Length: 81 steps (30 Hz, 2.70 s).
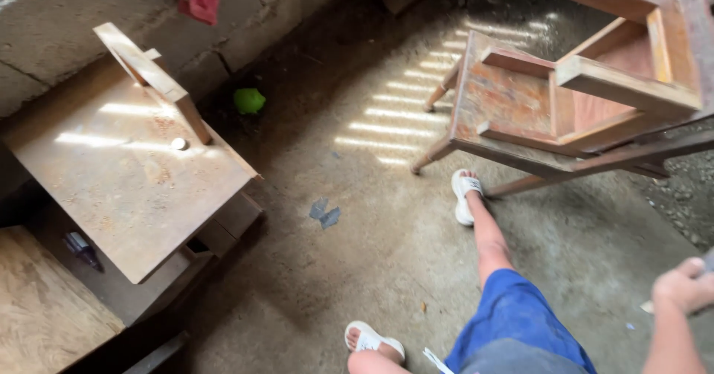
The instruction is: Scraping old finish or residue from a wooden chair using a small hand tool
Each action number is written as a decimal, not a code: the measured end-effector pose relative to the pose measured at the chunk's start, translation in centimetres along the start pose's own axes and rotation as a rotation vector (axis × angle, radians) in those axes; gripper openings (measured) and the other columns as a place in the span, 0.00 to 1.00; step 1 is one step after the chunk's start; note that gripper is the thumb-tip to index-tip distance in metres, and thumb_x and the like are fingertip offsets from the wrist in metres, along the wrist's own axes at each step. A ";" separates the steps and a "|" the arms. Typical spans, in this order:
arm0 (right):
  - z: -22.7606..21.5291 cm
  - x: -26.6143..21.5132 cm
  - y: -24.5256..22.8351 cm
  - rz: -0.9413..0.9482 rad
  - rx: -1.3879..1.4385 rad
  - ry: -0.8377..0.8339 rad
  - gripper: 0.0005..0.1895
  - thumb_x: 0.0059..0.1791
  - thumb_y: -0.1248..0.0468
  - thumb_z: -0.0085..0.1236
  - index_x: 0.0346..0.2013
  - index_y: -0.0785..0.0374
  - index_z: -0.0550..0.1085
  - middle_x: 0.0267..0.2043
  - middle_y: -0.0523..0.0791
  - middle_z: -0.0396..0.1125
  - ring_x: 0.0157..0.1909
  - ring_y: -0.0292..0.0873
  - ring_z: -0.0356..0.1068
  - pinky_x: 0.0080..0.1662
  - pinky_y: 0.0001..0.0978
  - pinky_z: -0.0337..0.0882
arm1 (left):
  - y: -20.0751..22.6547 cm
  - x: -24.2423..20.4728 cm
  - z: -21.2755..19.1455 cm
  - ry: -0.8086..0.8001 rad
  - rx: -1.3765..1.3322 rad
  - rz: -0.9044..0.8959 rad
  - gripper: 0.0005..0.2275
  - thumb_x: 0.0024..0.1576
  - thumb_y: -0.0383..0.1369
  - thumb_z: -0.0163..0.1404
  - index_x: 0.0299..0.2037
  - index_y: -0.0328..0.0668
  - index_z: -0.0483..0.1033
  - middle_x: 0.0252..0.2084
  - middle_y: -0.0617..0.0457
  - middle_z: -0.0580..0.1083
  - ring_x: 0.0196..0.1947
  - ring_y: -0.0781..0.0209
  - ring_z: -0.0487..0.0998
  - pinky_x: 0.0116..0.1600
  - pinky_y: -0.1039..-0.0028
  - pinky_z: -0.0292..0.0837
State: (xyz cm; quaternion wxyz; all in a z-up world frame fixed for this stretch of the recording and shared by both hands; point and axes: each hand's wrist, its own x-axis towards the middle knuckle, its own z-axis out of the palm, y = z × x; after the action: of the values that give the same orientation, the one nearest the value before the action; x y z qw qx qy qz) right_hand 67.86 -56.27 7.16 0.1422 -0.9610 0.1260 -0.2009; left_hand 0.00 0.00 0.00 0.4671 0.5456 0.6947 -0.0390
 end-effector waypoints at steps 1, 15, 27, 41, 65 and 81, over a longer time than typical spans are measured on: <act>-1.7 -1.0 -3.2 -0.174 0.043 0.115 0.19 0.58 0.58 0.42 0.41 0.77 0.65 0.36 0.62 0.58 0.40 0.63 0.59 0.43 0.44 0.57 | 2.0 -1.0 0.9 0.005 -0.017 -0.012 0.12 0.42 0.39 0.44 0.31 0.47 0.75 0.29 0.58 0.72 0.30 0.66 0.71 0.33 0.75 0.63; -4.5 13.2 -30.9 -0.190 0.551 -0.585 0.12 0.51 0.67 0.42 0.22 0.65 0.61 0.13 0.48 0.57 0.21 0.49 0.60 0.29 0.37 0.61 | 54.8 -21.3 30.2 -0.053 -0.377 -0.080 0.21 0.49 0.33 0.42 0.55 0.42 0.57 0.44 0.41 0.69 0.36 0.48 0.74 0.35 0.59 0.73; -1.8 18.4 -31.2 -0.049 0.319 -0.868 0.09 0.52 0.58 0.32 0.40 0.55 0.62 0.21 0.39 0.63 0.29 0.43 0.65 0.34 0.37 0.63 | 68.4 -22.8 41.3 -0.463 -0.641 0.401 0.19 0.58 0.29 0.28 0.61 0.48 0.46 0.49 0.57 0.60 0.44 0.73 0.60 0.51 0.83 0.58; -3.0 18.0 -34.4 0.145 0.323 -0.757 0.17 0.49 0.59 0.34 0.52 0.60 0.58 0.46 0.61 0.59 0.43 0.66 0.60 0.44 0.57 0.60 | 67.2 -12.7 44.3 -0.683 -0.688 -0.103 0.21 0.54 0.52 0.33 0.45 0.49 0.69 0.38 0.45 0.70 0.25 0.51 0.71 0.20 0.71 0.67; 15.0 36.2 -35.8 -0.232 -0.118 -0.760 0.26 0.41 0.41 0.54 0.22 0.62 0.70 0.20 0.53 0.64 0.31 0.57 0.65 0.29 0.48 0.63 | 72.4 -14.8 47.6 -0.145 0.278 -0.132 0.21 0.38 0.42 0.50 0.45 0.57 0.68 0.43 0.45 0.70 0.47 0.48 0.68 0.54 0.66 0.60; 7.6 36.6 -42.5 -0.289 -0.241 -0.792 0.20 0.46 0.47 0.57 0.32 0.64 0.72 0.25 0.56 0.65 0.32 0.60 0.64 0.32 0.49 0.65 | 83.5 -16.3 43.2 -0.387 0.012 -0.052 0.31 0.46 0.53 0.43 0.54 0.38 0.58 0.57 0.38 0.57 0.59 0.44 0.50 0.62 0.61 0.42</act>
State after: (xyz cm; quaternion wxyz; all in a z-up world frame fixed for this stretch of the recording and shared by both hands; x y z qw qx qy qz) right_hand 111.48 -26.08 27.06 0.0367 -0.9814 -0.0516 0.1813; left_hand 92.02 -2.56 25.08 0.5875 0.5128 0.6054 -0.1594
